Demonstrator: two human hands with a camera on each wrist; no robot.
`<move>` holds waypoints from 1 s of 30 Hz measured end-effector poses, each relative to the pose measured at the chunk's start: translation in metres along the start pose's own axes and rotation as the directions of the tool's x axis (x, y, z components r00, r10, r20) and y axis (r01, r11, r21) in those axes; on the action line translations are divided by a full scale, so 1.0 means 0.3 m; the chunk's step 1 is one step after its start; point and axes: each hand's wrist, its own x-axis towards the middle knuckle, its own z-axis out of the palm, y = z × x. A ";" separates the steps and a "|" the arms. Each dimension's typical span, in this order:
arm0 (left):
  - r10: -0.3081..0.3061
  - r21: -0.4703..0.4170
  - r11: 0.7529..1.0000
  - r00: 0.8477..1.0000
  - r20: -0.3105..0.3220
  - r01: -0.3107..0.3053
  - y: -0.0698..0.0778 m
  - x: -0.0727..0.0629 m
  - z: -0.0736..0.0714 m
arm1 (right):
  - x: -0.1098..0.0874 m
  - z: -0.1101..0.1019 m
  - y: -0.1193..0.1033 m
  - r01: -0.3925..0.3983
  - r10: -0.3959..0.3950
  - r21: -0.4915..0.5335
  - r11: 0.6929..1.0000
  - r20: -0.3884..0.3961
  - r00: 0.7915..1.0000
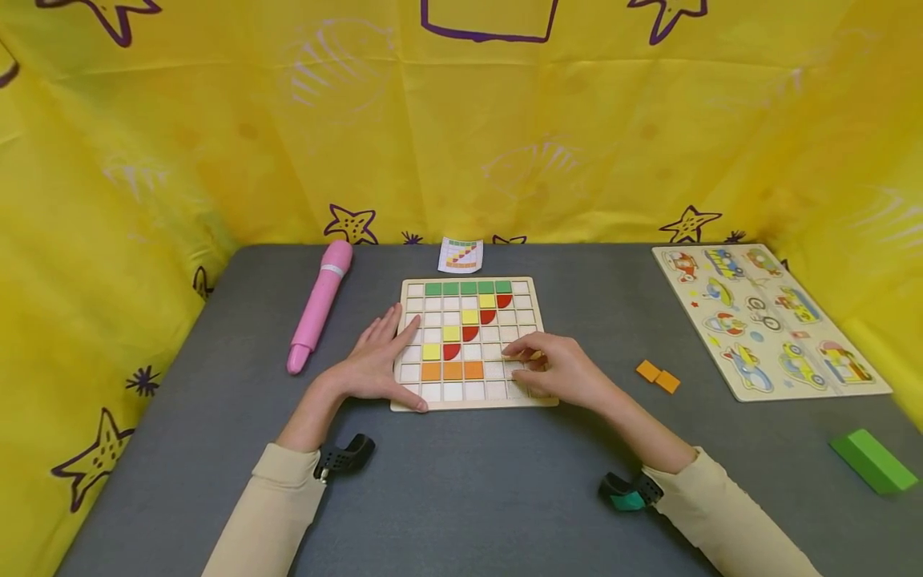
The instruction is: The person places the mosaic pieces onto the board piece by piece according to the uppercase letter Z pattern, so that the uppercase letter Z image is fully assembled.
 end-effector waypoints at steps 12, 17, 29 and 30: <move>0.011 -0.013 1.000 1.000 -0.008 -0.011 0.002 -0.008 -0.006 | -0.131 -0.111 0.118 -0.071 0.061 -0.090 0.993 -0.101 0.993; 0.019 -0.009 1.000 1.000 -0.011 -0.019 0.001 -0.003 -0.002 | -0.183 -0.158 0.149 -0.094 0.074 -0.131 0.987 -0.148 0.986; 0.033 -0.013 0.999 0.999 -0.014 -0.033 0.007 -0.006 -0.005 | -0.290 -0.254 0.207 -0.096 0.027 -0.268 0.958 -0.249 0.968; 0.034 -0.010 0.999 0.999 -0.014 -0.034 0.007 -0.005 -0.005 | -0.297 -0.258 0.210 -0.095 0.023 -0.274 0.957 -0.254 0.967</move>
